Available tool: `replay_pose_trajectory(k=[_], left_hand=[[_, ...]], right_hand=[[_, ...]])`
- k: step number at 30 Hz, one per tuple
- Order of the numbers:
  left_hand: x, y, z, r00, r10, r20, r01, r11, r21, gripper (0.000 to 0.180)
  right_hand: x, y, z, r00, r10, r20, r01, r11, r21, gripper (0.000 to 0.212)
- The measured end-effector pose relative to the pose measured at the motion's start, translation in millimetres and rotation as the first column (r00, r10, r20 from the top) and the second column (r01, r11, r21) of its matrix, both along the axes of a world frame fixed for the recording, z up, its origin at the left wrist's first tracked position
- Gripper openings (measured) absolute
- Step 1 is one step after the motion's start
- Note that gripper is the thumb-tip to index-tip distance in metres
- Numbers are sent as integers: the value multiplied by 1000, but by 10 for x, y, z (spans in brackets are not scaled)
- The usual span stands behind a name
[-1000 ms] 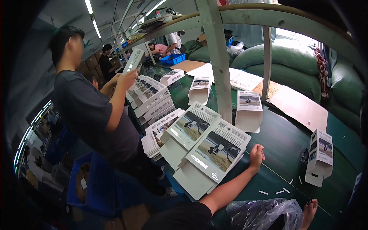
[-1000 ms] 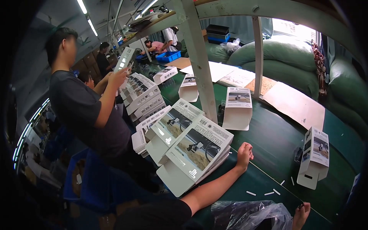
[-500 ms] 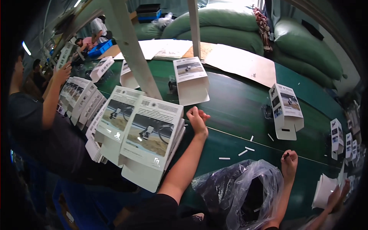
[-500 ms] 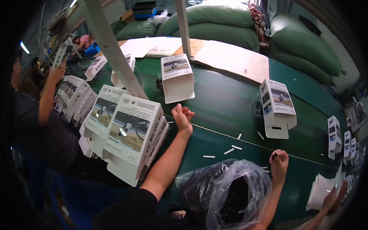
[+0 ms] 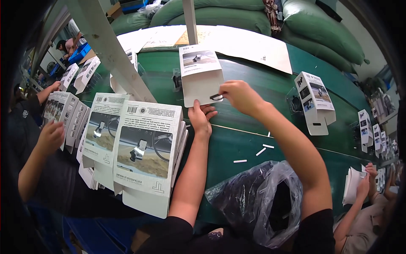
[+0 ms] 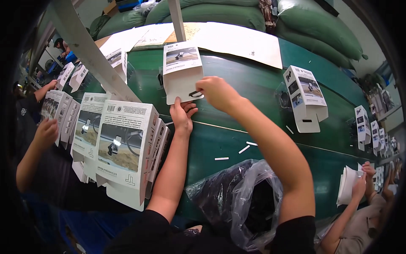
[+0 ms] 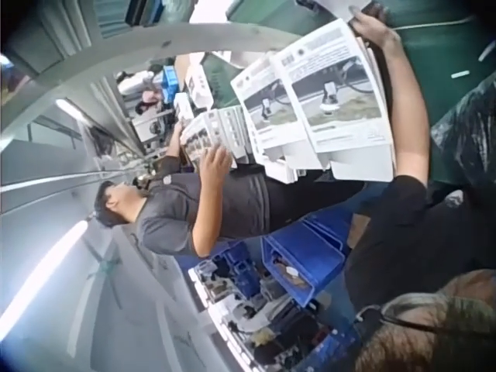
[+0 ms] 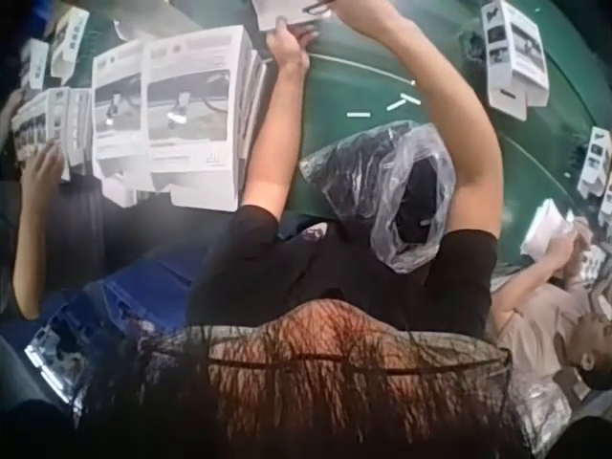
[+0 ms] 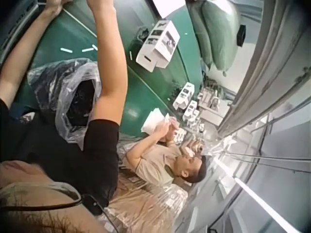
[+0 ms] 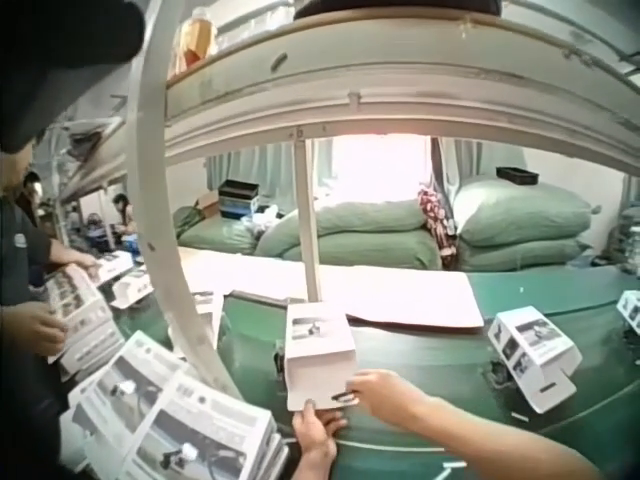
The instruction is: Packaging small black items into white boxes on an assembly line.
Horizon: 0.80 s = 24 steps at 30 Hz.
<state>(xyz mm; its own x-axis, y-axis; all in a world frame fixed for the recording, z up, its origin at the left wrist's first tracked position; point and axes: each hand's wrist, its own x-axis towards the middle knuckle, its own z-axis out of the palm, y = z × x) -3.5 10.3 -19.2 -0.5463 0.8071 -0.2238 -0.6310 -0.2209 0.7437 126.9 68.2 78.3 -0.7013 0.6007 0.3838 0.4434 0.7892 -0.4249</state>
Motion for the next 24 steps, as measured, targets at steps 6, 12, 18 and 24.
replay_pose_trajectory(k=[6,12,18,24], left_hand=[[-109,94,-141,999,-51,-19,51,998,42,21],[-58,157,-97,988,-141,-60,145,988,62,22],[156,126,-5,987,-149,-59,151,988,28,23],[315,156,-89,987,-159,-12,160,987,9,27]], right_hand=[[-712,305,-465,977,-182,114,178,983,43,9],[-566,433,-507,963,-161,214,111,967,229,9],[-224,271,-381,933,-169,318,90,965,247,9],[435,-394,335,916,43,398,-16,997,-71,11]])
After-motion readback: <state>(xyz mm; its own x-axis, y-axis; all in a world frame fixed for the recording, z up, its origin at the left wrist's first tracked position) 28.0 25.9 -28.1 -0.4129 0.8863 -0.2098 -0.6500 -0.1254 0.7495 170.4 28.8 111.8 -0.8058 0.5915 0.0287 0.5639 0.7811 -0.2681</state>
